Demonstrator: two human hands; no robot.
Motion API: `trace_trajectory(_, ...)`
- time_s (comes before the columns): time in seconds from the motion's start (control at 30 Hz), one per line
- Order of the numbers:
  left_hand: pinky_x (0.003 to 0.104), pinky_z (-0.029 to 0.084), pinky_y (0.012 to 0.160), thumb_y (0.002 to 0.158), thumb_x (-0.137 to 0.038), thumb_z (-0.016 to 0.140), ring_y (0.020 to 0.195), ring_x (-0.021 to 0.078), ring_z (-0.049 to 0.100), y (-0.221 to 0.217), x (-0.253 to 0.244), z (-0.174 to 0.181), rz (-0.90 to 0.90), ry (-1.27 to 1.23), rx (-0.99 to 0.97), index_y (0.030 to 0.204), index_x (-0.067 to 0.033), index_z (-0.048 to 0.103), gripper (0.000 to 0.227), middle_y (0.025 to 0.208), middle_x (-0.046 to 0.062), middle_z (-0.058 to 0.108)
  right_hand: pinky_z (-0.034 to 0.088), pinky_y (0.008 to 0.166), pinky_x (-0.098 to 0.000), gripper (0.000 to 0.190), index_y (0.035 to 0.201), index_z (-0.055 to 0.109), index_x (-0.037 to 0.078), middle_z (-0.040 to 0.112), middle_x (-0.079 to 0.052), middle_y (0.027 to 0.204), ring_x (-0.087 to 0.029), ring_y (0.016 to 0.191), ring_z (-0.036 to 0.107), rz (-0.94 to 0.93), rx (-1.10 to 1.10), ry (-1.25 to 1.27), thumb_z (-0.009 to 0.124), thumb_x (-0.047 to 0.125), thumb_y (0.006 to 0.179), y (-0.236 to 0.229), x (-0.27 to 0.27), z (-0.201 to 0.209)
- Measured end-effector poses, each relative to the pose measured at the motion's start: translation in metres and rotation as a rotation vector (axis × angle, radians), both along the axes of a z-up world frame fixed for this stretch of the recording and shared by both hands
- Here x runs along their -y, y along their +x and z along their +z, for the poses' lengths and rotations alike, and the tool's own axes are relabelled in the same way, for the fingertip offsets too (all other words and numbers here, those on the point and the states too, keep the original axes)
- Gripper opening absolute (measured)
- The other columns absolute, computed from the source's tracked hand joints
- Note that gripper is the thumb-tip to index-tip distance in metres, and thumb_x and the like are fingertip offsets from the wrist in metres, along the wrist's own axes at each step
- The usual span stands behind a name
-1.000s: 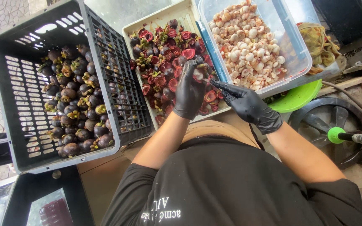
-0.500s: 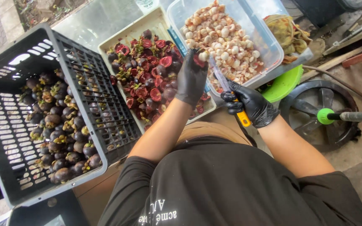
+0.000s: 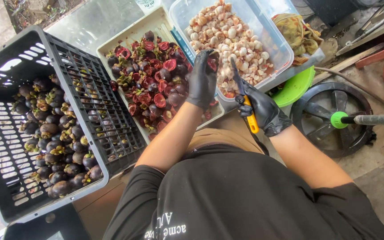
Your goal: Peeling mangosteens with a small knife and placing the fruit segments into a plastic container.
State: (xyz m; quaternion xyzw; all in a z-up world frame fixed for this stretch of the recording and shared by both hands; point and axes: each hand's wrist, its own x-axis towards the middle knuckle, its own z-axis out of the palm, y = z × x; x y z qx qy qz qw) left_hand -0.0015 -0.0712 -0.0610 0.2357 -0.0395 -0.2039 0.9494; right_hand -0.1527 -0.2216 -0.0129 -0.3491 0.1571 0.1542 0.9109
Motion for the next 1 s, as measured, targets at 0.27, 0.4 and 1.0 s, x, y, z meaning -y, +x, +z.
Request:
trace_trajectory(0.27,0.034,0.051,0.109,0.094,-0.009,0.073,0.124,0.014,0.062,0.003,-0.065,0.03,0.334,0.731,0.657,0.129,-0.006,0.059,0.037,0.132,0.005,0.067,0.043,0.058,-0.0281,0.058,0.167,0.04,0.023,0.064,-0.008,0.091,-0.015,0.067,0.047,-0.133,0.101,-1.001,0.051,0.018,0.11,-0.015,0.009,-0.006)
trace_trajectory(0.4,0.037,0.048,0.119,0.098,-0.024,0.074,0.132,0.0175,0.062,0.065,-0.136,0.009,0.468,0.983,0.673,0.137,-0.0043,0.061,0.046,0.137,0.01,0.067,0.053,0.078,-0.0452,0.053,0.16,0.045,0.015,0.069,-0.023,0.128,-0.04,0.095,0.068,-0.071,0.618,-1.855,0.06,0.015,0.11,-0.022,-0.001,0.057)
trace_trajectory(1.0,0.034,0.027,0.131,0.119,-0.02,0.059,0.153,0.0176,0.039,-0.136,-0.413,0.247,0.344,1.008,0.862,0.159,-0.0099,0.042,0.045,0.163,0.009,0.046,0.055,0.091,-0.0394,0.073,0.162,0.044,-0.004,0.071,-0.024,0.126,-0.033,0.112,0.071,0.26,0.823,-1.827,0.077,0.022,0.101,0.008,-0.064,0.081)
